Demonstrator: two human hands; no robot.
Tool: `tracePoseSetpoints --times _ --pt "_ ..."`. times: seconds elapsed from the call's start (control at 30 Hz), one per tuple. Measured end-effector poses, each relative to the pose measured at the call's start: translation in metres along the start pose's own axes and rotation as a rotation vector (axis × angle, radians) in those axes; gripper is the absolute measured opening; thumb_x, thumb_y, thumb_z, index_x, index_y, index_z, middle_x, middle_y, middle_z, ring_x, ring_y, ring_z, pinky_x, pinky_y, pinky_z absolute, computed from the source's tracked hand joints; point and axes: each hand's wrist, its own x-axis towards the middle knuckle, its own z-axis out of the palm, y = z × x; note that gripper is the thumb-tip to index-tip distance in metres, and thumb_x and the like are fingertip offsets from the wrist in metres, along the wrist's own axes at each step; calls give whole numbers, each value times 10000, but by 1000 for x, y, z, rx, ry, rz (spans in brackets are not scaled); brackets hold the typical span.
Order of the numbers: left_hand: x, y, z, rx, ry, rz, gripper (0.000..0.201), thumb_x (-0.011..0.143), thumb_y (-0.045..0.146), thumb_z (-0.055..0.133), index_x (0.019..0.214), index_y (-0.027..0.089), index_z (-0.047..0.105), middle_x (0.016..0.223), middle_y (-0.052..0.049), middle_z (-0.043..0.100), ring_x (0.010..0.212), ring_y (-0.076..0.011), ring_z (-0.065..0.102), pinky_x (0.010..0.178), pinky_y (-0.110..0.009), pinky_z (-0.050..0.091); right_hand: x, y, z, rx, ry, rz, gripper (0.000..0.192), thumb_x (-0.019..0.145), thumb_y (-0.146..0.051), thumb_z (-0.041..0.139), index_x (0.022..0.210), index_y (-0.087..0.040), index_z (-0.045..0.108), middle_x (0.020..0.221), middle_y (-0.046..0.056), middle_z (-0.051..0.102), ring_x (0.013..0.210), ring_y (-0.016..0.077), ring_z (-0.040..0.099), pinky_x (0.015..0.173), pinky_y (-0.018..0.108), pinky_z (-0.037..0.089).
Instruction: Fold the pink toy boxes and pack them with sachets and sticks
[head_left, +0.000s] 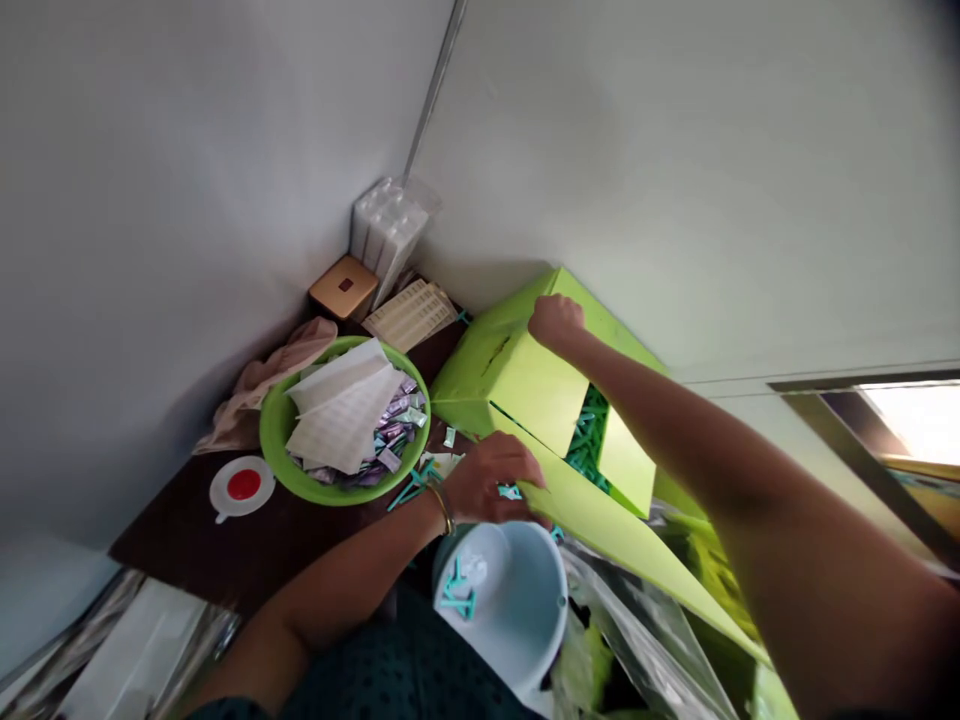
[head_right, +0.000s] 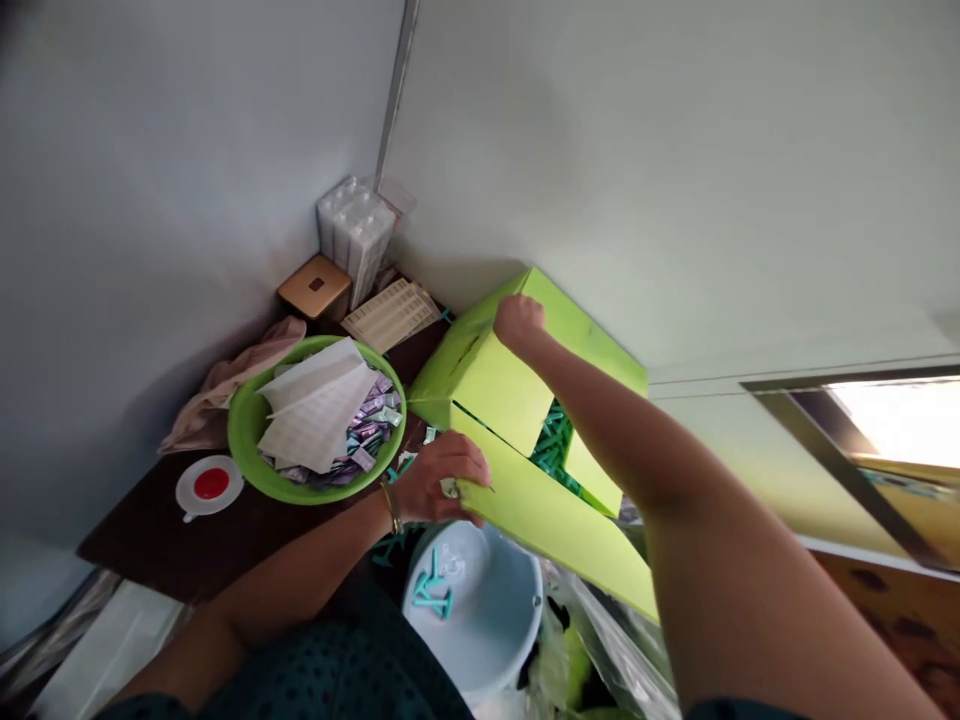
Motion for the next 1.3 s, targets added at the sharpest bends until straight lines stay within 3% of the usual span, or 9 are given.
tracePoseSetpoints --times 0.17,0.33,0.47,0.63,0.77,0.9,1.07,1.2,1.3 --pt "-1 3 -1 -14 -31 -23 552 817 739 686 873 191 711 909 -89 755 937 -232 677 883 -395 474 -91 16 -16 -370 -132 -7 213 746 -159 750 589 -187 609 574 74 626 723 256 719 726 402 618" --pt "1 10 -6 -6 -46 -46 596 839 771 626 908 184 701 936 -108 741 978 -252 655 921 -413 476 -130 50 -67 163 -382 312 49 844 -214 673 805 -199 700 566 -1 632 416 112 536 473 252 517" --pt "-1 18 -10 -3 7 -36 676 870 823 503 928 176 693 947 -128 725 968 -260 643 931 -429 473 -106 53 -58 857 -193 580 227 923 -98 501 723 -193 552 508 -56 501 370 46 376 427 149 450" --pt "-2 27 -18 -21 -14 21 618 892 760 547 963 164 695 971 -135 719 973 -258 649 926 -421 482 -104 48 -40 998 27 508 282 979 -86 405 728 -203 457 531 -74 500 377 25 421 501 99 508" --pt "2 30 -18 22 -48 -18 767 846 882 434 939 169 698 956 -139 720 954 -267 643 931 -438 472 -98 45 -49 754 -144 353 133 950 -141 597 819 -160 585 662 24 685 497 111 650 495 224 588" --pt "1 29 -15 28 -9 -13 752 863 867 430 936 167 694 950 -137 726 947 -263 648 923 -432 467 -48 13 -43 245 -131 201 150 897 -142 684 765 -153 613 543 27 637 468 159 646 537 316 621" --pt "-4 21 -10 7 42 63 690 847 832 533 921 169 709 948 -128 735 937 -253 659 906 -414 477 -35 -16 -16 -459 -85 63 164 866 -29 574 915 -85 720 908 207 749 949 337 754 832 475 633" --pt "-6 22 -12 -30 10 -27 743 782 888 547 894 175 720 927 -133 736 940 -267 657 925 -432 473 -91 21 -25 -512 -166 11 146 883 -96 589 922 -95 729 909 203 758 957 338 755 844 450 611" --pt "0 26 -31 -248 -152 -122 849 771 946 447 951 170 740 999 -153 744 1010 -296 665 985 -461 469 -113 54 -50 -213 -146 49 149 954 -225 581 976 -148 706 779 93 751 753 229 756 765 372 617"
